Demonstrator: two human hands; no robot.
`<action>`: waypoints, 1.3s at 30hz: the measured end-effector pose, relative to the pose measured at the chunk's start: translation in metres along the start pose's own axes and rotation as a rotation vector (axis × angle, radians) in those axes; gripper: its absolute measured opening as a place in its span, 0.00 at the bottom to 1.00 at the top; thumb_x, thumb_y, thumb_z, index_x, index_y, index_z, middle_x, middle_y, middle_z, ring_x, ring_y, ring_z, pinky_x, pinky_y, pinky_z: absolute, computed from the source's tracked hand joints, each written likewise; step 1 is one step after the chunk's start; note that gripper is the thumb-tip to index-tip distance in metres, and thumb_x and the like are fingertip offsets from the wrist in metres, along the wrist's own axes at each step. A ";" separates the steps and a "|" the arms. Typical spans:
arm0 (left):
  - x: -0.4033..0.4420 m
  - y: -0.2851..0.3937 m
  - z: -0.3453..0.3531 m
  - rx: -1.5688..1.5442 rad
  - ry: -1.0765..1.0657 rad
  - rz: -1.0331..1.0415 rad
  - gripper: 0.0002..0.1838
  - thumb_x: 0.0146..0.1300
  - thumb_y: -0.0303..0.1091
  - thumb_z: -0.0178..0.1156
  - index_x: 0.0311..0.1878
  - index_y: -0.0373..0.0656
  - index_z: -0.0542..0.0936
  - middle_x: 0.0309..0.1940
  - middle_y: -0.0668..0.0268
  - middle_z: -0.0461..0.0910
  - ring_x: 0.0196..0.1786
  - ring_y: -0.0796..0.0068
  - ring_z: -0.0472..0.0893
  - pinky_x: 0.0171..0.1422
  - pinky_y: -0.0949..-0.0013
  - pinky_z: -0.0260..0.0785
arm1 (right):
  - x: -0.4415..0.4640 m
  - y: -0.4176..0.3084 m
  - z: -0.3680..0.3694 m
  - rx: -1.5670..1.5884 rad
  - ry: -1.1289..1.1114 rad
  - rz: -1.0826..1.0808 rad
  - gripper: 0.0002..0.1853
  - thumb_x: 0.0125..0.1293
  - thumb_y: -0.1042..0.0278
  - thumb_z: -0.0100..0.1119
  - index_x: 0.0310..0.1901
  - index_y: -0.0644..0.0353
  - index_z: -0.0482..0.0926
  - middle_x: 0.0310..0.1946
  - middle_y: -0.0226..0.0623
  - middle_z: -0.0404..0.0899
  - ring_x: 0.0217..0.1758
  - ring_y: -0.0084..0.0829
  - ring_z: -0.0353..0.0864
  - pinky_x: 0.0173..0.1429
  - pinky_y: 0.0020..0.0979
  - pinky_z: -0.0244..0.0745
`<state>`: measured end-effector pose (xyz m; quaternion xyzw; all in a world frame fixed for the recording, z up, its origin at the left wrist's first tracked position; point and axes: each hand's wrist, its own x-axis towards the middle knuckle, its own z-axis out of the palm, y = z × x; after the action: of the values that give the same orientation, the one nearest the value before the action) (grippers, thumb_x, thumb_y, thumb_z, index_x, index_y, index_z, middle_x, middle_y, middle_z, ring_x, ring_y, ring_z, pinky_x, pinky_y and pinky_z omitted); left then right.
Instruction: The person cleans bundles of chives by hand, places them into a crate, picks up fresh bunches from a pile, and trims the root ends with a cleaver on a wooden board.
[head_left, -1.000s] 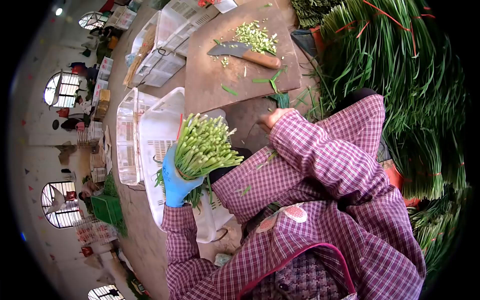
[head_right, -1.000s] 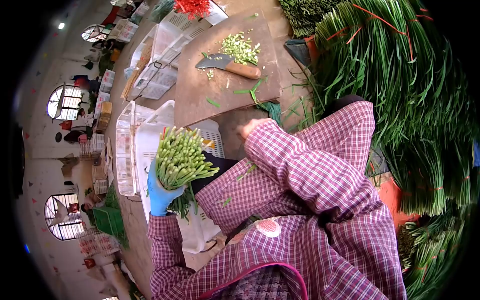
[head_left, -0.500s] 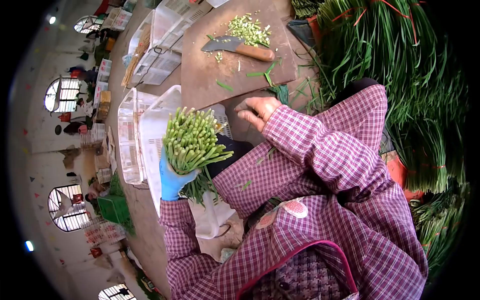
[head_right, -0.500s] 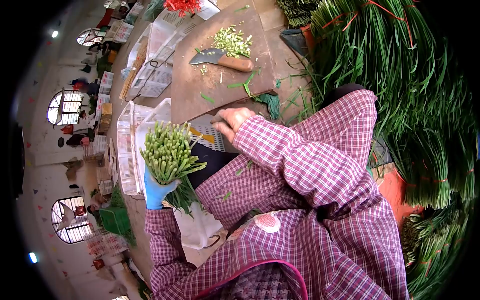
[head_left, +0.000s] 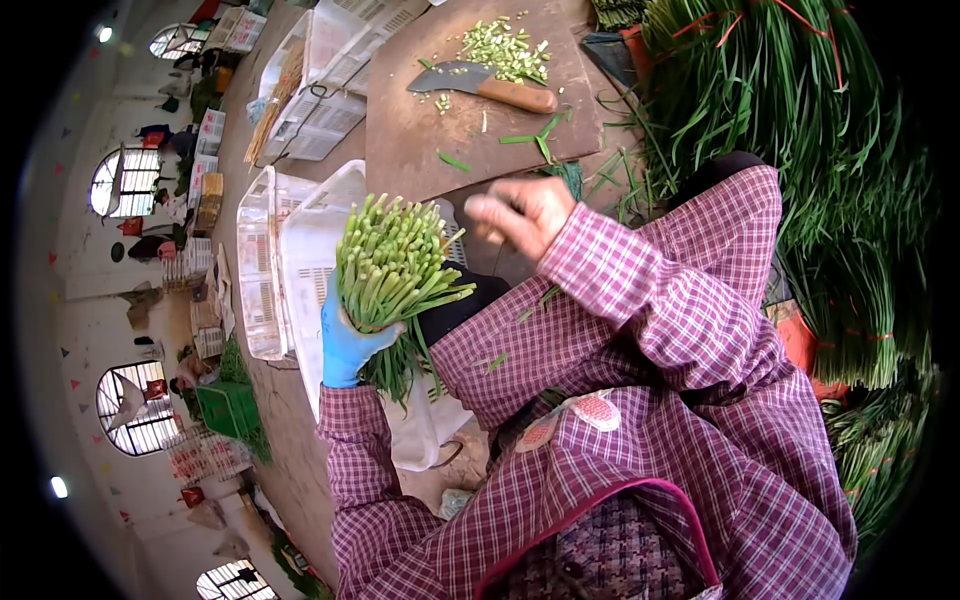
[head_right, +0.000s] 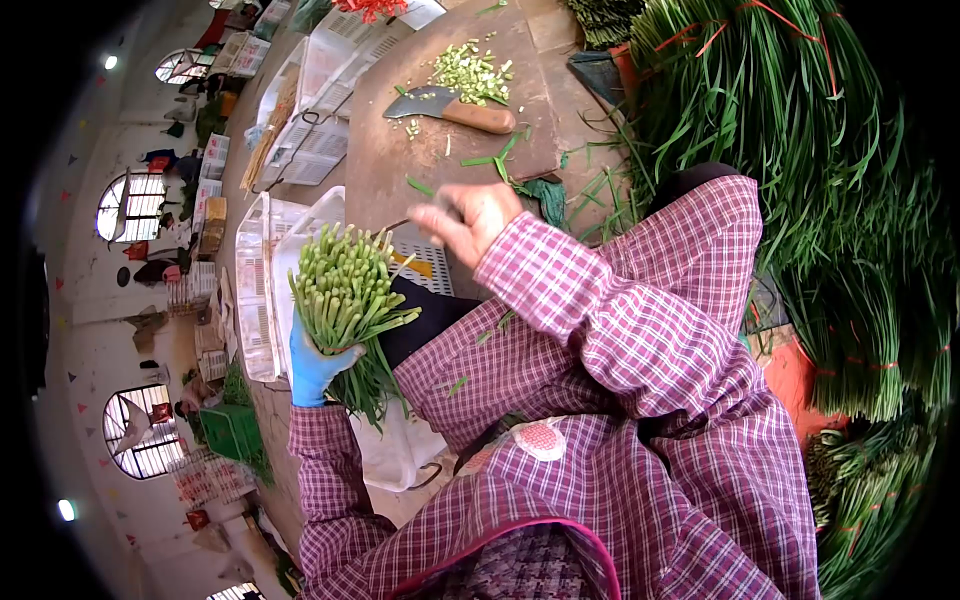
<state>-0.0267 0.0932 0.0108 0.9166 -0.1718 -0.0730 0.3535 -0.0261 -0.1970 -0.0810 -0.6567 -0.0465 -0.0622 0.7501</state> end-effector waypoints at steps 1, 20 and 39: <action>0.001 0.000 0.001 0.000 0.000 0.001 0.49 0.34 0.30 0.76 0.64 0.35 0.64 0.54 0.56 0.75 0.55 0.66 0.78 0.61 0.63 0.71 | -0.008 -0.011 0.004 -0.108 -0.119 0.074 0.24 0.67 0.48 0.57 0.35 0.67 0.79 0.22 0.41 0.81 0.27 0.32 0.83 0.38 0.33 0.78; 0.000 0.002 0.017 0.107 0.078 0.120 0.51 0.34 0.32 0.76 0.66 0.34 0.63 0.55 0.53 0.74 0.58 0.61 0.76 0.63 0.61 0.69 | -0.029 -0.046 0.017 -0.533 -0.144 -0.481 0.34 0.57 0.70 0.62 0.66 0.54 0.63 0.56 0.44 0.68 0.57 0.44 0.74 0.56 0.37 0.76; -0.006 -0.004 0.026 0.416 0.134 0.213 0.53 0.34 0.35 0.77 0.67 0.34 0.62 0.57 0.52 0.72 0.58 0.59 0.75 0.64 0.60 0.68 | -0.065 -0.004 -0.025 -0.740 -0.595 -0.041 0.29 0.58 0.67 0.63 0.62 0.59 0.68 0.46 0.46 0.76 0.49 0.42 0.80 0.54 0.39 0.79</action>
<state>-0.0378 0.0821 -0.0108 0.9492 -0.2549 0.0625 0.1735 -0.0910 -0.2203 -0.0907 -0.8680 -0.2469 0.1015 0.4186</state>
